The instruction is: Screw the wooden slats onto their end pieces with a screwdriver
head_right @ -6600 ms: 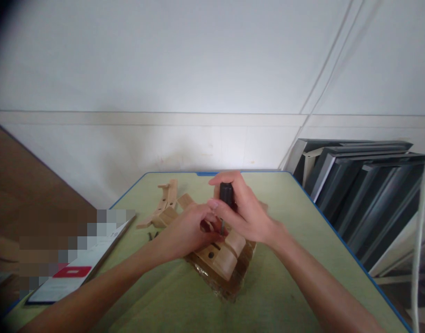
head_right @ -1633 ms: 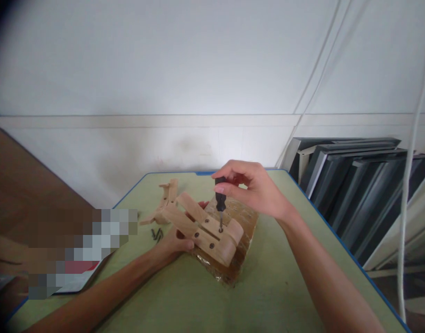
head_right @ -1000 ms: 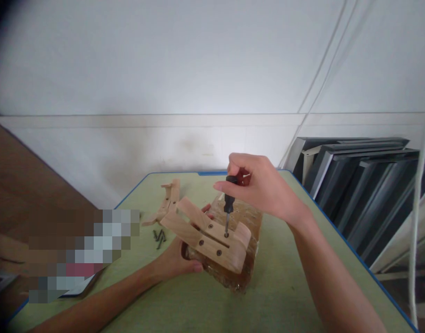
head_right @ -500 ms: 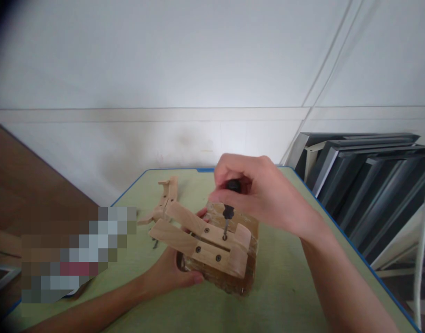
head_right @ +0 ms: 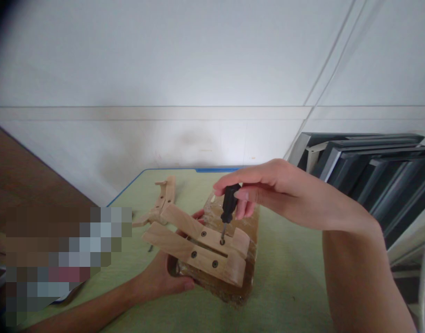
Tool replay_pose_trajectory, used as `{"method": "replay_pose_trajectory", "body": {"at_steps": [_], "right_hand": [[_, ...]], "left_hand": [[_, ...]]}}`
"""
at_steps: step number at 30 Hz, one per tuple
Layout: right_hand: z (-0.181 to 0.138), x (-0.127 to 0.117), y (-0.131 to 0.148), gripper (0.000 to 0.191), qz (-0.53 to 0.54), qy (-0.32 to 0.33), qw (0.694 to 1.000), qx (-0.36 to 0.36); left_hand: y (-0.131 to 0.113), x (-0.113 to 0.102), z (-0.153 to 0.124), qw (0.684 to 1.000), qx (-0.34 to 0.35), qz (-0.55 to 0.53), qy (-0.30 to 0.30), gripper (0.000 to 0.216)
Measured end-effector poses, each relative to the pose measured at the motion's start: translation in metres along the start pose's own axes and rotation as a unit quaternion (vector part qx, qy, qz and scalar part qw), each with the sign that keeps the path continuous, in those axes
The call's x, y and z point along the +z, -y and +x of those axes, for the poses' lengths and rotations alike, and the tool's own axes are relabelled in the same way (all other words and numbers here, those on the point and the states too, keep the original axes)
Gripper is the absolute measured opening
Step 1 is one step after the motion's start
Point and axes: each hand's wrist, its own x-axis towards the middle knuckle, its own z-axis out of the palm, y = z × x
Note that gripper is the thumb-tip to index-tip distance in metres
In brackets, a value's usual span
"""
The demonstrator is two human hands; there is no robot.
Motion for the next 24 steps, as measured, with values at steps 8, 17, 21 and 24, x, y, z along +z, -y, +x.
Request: {"method": "replay_pose_trajectory", "body": {"at_steps": [8, 17, 21, 24], "right_hand": [[0.0014, 0.0010, -0.0102, 0.026, -0.070, -0.052, 0.996, 0.007], [0.0059, 0.0017, -0.0091, 0.014, -0.097, -0.052, 0.994, 0.006], [0.0078, 0.0043, -0.0052, 0.011, -0.099, -0.054, 0.993, 0.023], [0.0082, 0.0061, -0.0027, 0.009, -0.093, -0.044, 0.994, 0.047]], "left_hand": [[0.0008, -0.0008, 0.0000, 1.000, -0.003, -0.012, 0.006, 0.087], [0.0038, -0.0007, -0.0001, 1.000, 0.001, -0.020, 0.003, 0.091], [0.0032, 0.0001, 0.0006, 1.000, 0.000, -0.026, -0.003, 0.085], [0.0041, 0.0006, 0.0003, 0.999, 0.001, -0.031, -0.008, 0.086]]}}
